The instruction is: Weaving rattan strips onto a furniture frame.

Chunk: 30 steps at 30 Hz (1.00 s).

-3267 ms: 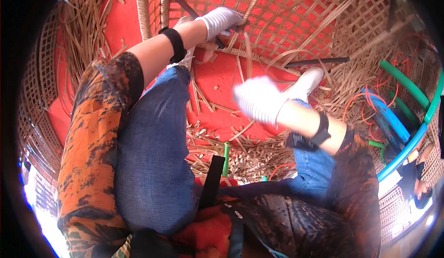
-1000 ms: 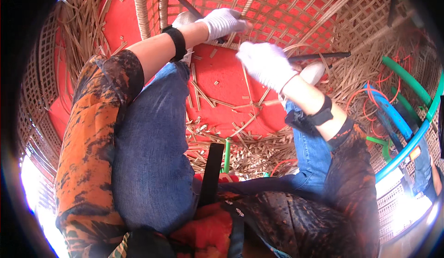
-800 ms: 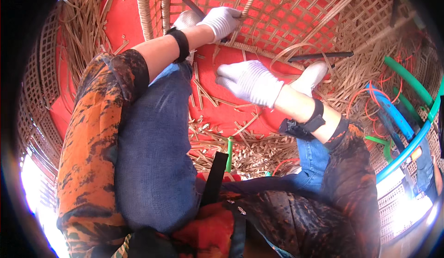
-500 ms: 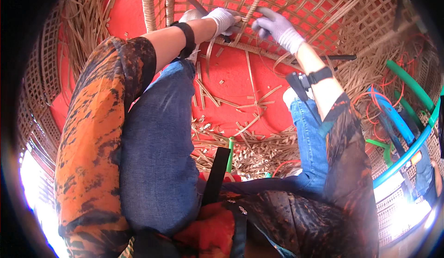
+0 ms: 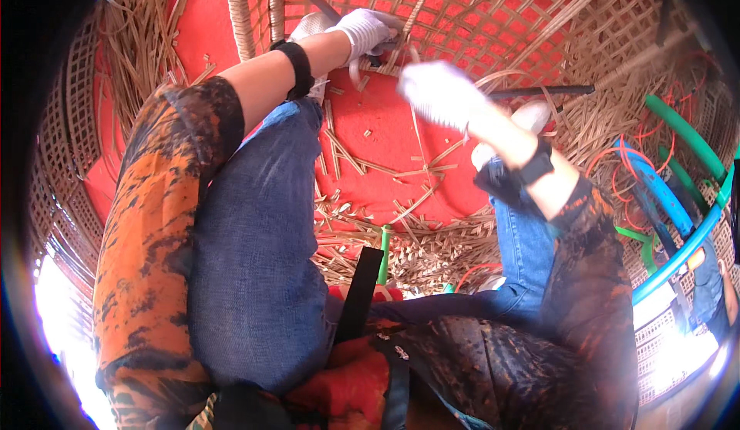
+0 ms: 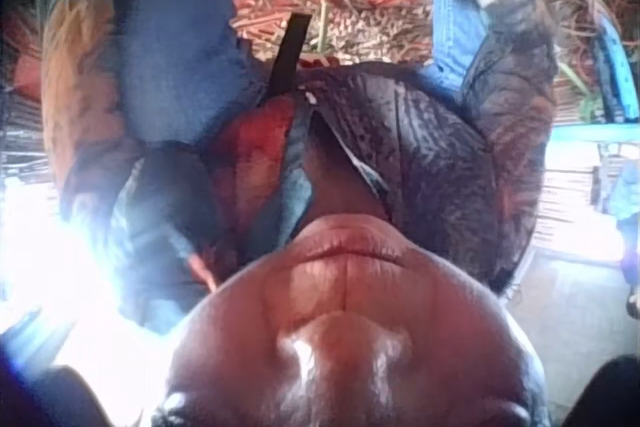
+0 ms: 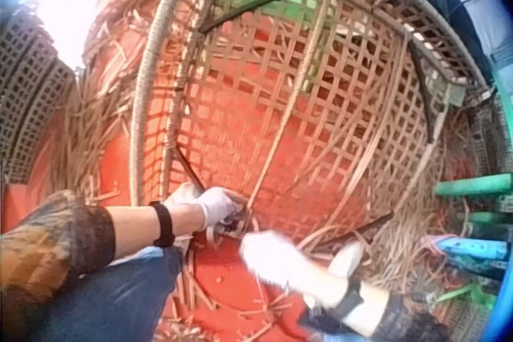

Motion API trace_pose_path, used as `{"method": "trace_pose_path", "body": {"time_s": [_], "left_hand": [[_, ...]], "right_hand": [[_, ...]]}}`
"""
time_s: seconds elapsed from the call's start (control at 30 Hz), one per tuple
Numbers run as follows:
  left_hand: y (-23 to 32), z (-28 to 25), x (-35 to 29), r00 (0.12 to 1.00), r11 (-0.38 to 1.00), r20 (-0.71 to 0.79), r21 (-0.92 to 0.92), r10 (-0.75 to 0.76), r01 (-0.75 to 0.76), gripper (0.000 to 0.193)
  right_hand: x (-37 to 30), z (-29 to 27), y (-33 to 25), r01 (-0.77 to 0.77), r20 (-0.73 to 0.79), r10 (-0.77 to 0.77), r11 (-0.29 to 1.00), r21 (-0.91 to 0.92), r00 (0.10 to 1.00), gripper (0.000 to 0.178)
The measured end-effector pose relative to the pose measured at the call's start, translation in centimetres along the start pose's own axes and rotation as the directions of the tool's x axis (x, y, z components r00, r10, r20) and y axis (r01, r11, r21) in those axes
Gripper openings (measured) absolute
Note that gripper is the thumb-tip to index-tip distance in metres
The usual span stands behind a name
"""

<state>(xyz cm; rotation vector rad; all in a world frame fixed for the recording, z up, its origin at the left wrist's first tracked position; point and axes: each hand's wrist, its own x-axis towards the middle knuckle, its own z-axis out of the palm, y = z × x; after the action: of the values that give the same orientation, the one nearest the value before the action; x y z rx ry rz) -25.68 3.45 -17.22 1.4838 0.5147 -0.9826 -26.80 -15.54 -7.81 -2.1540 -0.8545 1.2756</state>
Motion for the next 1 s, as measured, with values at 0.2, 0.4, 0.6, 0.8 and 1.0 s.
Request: {"method": "trace_pose_path", "body": {"time_s": [0.2,0.4,0.6,0.8,1.0], "left_hand": [[3.2,1.3,-2.9,0.968,0.739,-0.008,0.648,0.25,-0.185,0.035],[0.2,2.1,-0.8,0.93,0.832,-0.184,0.524,0.318,-0.181,0.024],[-0.3,0.8,0.3,0.991,0.958,-0.016,-0.256,-0.135,0.127,0.03],[-0.5,0.0,0.1,0.968,0.902,0.112,-0.352,-0.224,0.25,0.027],[1.3,1.7,0.5,0.943,0.878,0.06,-0.35,-0.327,0.327,0.023]], "right_hand": [[-8.0,4.2,-11.1,0.039,0.486,-0.032,0.999,-0.005,0.873,0.028],[-4.9,3.9,-6.1,0.412,0.257,-0.42,0.907,0.087,0.871,0.028],[1.7,-2.1,4.4,-0.192,-0.217,0.321,0.866,0.462,0.922,0.032],[6.3,-3.8,5.6,-0.212,0.214,0.071,0.611,0.762,0.974,0.042],[6.8,-4.6,6.1,-0.175,0.122,0.156,0.969,0.173,0.98,0.038]]}}
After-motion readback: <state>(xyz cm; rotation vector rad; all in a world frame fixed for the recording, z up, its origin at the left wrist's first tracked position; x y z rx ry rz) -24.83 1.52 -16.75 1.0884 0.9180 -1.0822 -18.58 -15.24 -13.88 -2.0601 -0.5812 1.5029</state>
